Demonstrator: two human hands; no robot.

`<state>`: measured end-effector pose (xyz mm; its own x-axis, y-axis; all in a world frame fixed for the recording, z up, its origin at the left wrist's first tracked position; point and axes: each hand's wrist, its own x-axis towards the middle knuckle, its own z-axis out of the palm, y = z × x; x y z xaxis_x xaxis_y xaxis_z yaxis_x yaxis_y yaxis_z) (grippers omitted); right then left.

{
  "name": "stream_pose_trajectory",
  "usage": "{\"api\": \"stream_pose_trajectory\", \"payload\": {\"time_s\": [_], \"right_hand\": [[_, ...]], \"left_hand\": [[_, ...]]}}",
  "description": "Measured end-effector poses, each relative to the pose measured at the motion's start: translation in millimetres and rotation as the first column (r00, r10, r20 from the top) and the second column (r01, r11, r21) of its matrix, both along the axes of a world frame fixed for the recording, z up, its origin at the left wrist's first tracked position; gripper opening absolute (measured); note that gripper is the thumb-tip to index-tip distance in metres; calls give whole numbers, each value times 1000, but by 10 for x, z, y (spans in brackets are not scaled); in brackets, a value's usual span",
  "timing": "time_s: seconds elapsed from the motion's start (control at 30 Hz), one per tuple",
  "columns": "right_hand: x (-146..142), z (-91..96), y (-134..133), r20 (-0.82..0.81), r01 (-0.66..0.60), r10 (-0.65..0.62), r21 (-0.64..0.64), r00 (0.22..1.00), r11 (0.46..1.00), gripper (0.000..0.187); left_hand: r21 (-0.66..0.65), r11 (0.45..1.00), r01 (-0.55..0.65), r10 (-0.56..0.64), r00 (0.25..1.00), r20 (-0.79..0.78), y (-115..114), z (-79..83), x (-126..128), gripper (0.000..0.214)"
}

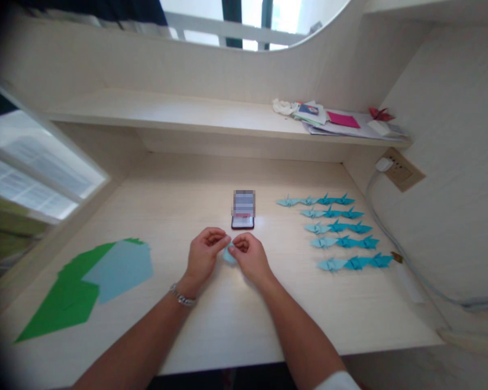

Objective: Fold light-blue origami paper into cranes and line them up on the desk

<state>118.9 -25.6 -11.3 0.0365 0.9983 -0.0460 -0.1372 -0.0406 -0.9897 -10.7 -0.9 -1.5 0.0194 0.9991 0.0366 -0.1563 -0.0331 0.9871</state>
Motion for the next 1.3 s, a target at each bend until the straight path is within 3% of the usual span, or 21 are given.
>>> {"api": "stream_pose_trajectory", "payload": {"time_s": [0.23, 0.5, 0.6, 0.7, 0.8, 0.9, 1.03, 1.2, 1.3], "right_hand": [[60, 37, 17, 47, 105, -108, 58, 993, 993, 23], [31, -20, 6, -24, -22, 20, -84, 1000, 996, 34], [48, -5, 18, -11, 38, -39, -73, 999, 997, 37], [79, 22, 26, 16, 82, -81, -64, 997, 995, 40], [104, 30, 30, 22, 42, -41, -81, 999, 996, 46], [126, 6, 38, 47, -22, 27, -97, 999, 995, 32], [153, -25, 45, 138, -17, 30, -96, 990, 995, 30], [136, 4, 16, 112, -134, 144, -94, 983, 986, 32], [117, 25, 0, 141, -121, 129, -69, 981, 990, 32]], "left_hand": [[-74, 984, 162, -161, 987, 19, 7, -26, 1, 37], [-60, 997, 46, -48, 998, -37, 14, -7, -7, 34], [-100, 985, 140, -142, 990, -14, 14, 9, -3, 36], [-103, 972, 211, -221, 971, -97, 13, 1, -5, 28], [-59, 983, 175, -184, 957, -224, 22, -17, -20, 23], [-40, 991, 130, -136, 956, -261, 33, -20, -29, 22], [-48, 989, 140, -147, 964, -222, 24, 6, -16, 24], [-15, 993, 121, -121, 975, -188, 2, 33, -12, 21], [-31, 991, 132, -135, 977, -164, 5, 26, -16, 22]]}}
